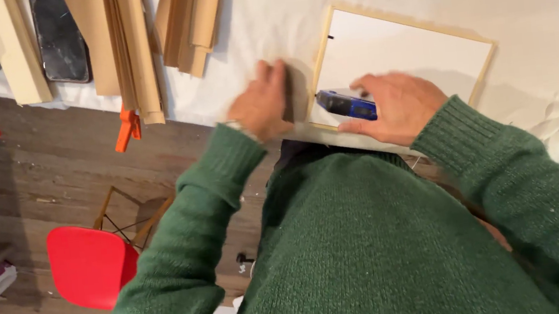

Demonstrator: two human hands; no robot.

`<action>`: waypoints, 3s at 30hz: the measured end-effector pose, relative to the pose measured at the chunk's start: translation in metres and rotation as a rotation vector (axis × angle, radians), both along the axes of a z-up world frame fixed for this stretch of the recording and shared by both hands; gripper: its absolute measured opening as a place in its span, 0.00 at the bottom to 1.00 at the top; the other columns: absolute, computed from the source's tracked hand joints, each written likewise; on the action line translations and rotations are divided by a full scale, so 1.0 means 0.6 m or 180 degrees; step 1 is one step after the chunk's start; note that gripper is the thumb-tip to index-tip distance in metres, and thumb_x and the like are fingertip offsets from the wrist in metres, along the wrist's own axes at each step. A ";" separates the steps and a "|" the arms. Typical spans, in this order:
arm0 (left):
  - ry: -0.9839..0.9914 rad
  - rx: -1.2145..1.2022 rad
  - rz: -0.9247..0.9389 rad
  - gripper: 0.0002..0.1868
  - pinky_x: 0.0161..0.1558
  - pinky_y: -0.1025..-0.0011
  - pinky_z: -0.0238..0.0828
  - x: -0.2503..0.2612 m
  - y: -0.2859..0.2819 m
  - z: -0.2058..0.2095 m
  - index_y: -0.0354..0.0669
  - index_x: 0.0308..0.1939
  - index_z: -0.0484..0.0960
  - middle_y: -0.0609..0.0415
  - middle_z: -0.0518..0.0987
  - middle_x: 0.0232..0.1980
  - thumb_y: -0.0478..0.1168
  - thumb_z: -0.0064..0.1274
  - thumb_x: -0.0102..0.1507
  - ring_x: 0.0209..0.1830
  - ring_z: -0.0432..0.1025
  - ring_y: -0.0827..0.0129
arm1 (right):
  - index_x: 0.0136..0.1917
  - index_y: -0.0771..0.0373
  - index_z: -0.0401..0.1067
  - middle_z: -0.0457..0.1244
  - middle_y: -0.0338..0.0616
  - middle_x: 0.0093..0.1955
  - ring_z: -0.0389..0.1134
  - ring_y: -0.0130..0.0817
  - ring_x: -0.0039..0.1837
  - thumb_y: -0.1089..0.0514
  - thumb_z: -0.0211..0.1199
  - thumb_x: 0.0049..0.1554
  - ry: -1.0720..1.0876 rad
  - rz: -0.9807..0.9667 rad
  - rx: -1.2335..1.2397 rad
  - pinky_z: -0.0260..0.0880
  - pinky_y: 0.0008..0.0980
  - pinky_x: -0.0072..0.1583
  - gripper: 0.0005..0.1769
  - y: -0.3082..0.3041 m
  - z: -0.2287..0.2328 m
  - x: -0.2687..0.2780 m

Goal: Placing artwork into wooden frames and securing the backing using a staple gun.

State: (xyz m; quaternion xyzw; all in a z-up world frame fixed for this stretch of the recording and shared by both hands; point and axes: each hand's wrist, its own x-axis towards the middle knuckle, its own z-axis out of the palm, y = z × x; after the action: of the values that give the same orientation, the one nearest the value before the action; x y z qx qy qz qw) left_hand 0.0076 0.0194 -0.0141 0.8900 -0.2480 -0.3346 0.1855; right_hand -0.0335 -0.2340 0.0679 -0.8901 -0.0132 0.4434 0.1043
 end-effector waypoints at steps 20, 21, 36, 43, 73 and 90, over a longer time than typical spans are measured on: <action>0.3115 -0.1991 0.2879 0.27 0.40 0.70 0.72 -0.178 -0.123 0.065 0.34 0.64 0.74 0.48 0.80 0.55 0.53 0.48 0.70 0.46 0.75 0.68 | 0.55 0.72 0.67 0.63 0.52 0.47 0.62 0.39 0.45 0.52 0.62 0.73 -0.2458 -0.3817 0.1181 0.65 0.38 0.50 0.18 -0.402 -0.264 -0.234; 0.3104 -0.1943 0.2869 0.27 0.40 0.70 0.72 -0.181 -0.136 0.059 0.34 0.64 0.74 0.48 0.80 0.55 0.53 0.48 0.70 0.46 0.75 0.68 | 0.55 0.72 0.67 0.63 0.52 0.47 0.62 0.39 0.45 0.52 0.62 0.73 -0.2444 -0.3861 0.1200 0.65 0.38 0.50 0.18 -0.392 -0.262 -0.237; 0.2820 -0.2997 0.4856 0.18 0.67 0.53 0.68 -0.175 -0.234 0.049 0.30 0.54 0.75 0.41 0.78 0.56 0.37 0.45 0.63 0.62 0.75 0.50 | 0.66 0.64 0.69 0.63 0.48 0.52 0.68 0.43 0.46 0.56 0.76 0.57 -0.2415 -0.3128 0.0906 0.71 0.42 0.49 0.28 -0.328 -0.226 -0.234; 0.0219 -0.0374 0.0959 0.16 0.46 0.57 0.78 -0.068 -0.375 0.156 0.37 0.49 0.83 0.48 0.85 0.45 0.40 0.62 0.60 0.41 0.81 0.53 | 0.71 0.68 0.60 0.59 0.57 0.58 0.65 0.52 0.56 0.51 0.81 0.48 -0.2193 -0.3120 0.1053 0.69 0.47 0.55 0.46 -0.326 -0.198 -0.220; 0.0035 0.0790 -0.1473 0.13 0.45 0.55 0.75 0.018 -0.523 0.104 0.44 0.47 0.82 0.52 0.84 0.40 0.38 0.54 0.59 0.38 0.79 0.53 | 0.68 0.64 0.63 0.62 0.55 0.54 0.67 0.53 0.52 0.54 0.80 0.48 -0.1932 -0.3347 0.1194 0.69 0.48 0.52 0.41 -0.359 -0.176 -0.170; 0.0128 0.0618 -0.1488 0.10 0.46 0.57 0.72 0.021 -0.520 0.096 0.41 0.40 0.82 0.51 0.82 0.36 0.36 0.55 0.56 0.40 0.78 0.55 | 0.70 0.60 0.64 0.62 0.49 0.51 0.69 0.42 0.44 0.50 0.79 0.49 -0.1486 -0.3366 0.1321 0.72 0.42 0.45 0.41 -0.376 -0.168 -0.166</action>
State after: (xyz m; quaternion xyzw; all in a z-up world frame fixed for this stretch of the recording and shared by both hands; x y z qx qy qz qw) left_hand 0.0199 -0.2923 0.0434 0.8153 -0.4100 -0.4083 0.0217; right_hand -0.1331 -0.4595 -0.0330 -0.8109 0.3217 0.1131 0.4756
